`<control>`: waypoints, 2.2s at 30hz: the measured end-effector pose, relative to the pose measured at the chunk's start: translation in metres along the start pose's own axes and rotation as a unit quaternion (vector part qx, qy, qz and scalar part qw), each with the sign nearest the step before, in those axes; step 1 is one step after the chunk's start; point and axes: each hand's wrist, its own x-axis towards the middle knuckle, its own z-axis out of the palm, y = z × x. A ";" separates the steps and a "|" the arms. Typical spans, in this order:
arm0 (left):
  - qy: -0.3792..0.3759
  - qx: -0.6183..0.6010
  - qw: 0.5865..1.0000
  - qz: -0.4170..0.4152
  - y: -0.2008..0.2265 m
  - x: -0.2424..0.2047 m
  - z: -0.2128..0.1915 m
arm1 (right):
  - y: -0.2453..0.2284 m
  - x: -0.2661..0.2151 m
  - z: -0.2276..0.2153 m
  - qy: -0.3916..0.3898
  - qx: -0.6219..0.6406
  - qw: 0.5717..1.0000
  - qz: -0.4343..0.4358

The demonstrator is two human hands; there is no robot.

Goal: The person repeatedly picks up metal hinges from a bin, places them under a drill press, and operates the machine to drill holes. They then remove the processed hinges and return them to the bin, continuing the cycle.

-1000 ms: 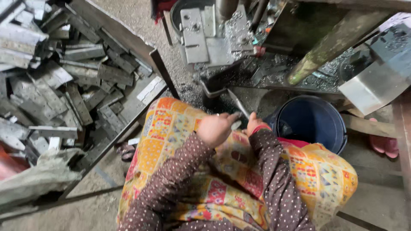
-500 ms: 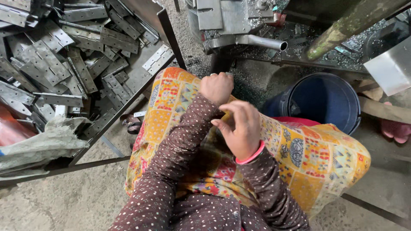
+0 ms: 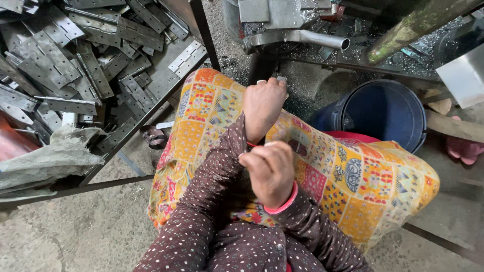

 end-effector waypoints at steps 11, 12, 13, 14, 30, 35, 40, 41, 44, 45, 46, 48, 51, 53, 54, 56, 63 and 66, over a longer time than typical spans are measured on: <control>0.027 -0.347 0.930 0.114 -0.001 -0.012 -0.038 | 0.020 -0.012 -0.012 0.001 0.069 0.995 -0.077; 0.072 -0.477 0.861 0.158 -0.005 -0.012 -0.040 | 0.025 -0.016 -0.011 0.020 0.071 0.997 -0.018; 0.039 -0.576 0.810 0.106 -0.006 -0.010 -0.041 | 0.032 -0.022 -0.009 0.019 0.085 0.995 0.047; 0.004 -0.665 0.745 0.055 -0.005 -0.006 -0.040 | 0.040 -0.030 -0.004 0.021 0.096 0.989 0.112; -0.314 -0.073 0.891 0.318 0.089 0.016 0.029 | 0.156 -0.140 0.102 0.024 0.809 0.404 0.425; -0.302 -0.031 0.892 0.336 0.083 0.023 0.024 | 0.146 -0.123 0.095 0.050 0.816 0.346 0.462; -0.302 -0.029 0.892 0.335 0.080 0.029 0.027 | 0.138 -0.115 0.090 0.045 0.845 0.354 0.398; -0.310 -0.021 0.889 0.335 0.078 0.028 0.029 | 0.138 -0.114 0.091 0.045 0.847 0.358 0.392; -0.325 -0.041 0.891 0.314 0.069 0.027 0.036 | 0.138 -0.112 0.095 0.071 0.835 0.357 0.413; -0.329 -0.056 0.892 0.304 0.065 0.028 0.038 | 0.138 -0.111 0.096 0.063 0.831 0.359 0.420; -0.299 -0.097 0.897 0.310 0.060 0.030 0.040 | 0.139 -0.111 0.096 0.055 0.827 0.363 0.426; -0.237 -0.180 0.900 0.318 0.053 0.034 0.044 | 0.140 -0.109 0.096 0.037 0.830 0.353 0.430; -0.195 -0.268 0.912 0.243 0.047 0.036 0.045 | 0.139 -0.107 0.096 0.008 0.844 0.323 0.428; -0.275 -0.548 0.789 0.040 0.048 0.038 0.041 | 0.139 -0.103 0.099 -0.009 0.840 0.322 0.437; -0.302 -0.661 0.684 -0.066 0.049 0.039 0.037 | 0.140 -0.101 0.100 -0.009 0.842 0.335 0.422; -0.232 -0.336 0.909 0.079 0.052 0.041 0.028 | 0.139 -0.100 0.099 -0.008 0.845 0.362 0.393; -0.209 -0.093 0.969 0.094 0.022 0.069 0.030 | 0.123 -0.090 0.083 0.018 0.797 0.466 0.385; -0.309 -0.111 0.945 0.004 0.010 0.065 0.064 | 0.113 -0.084 0.073 0.027 0.749 0.554 0.362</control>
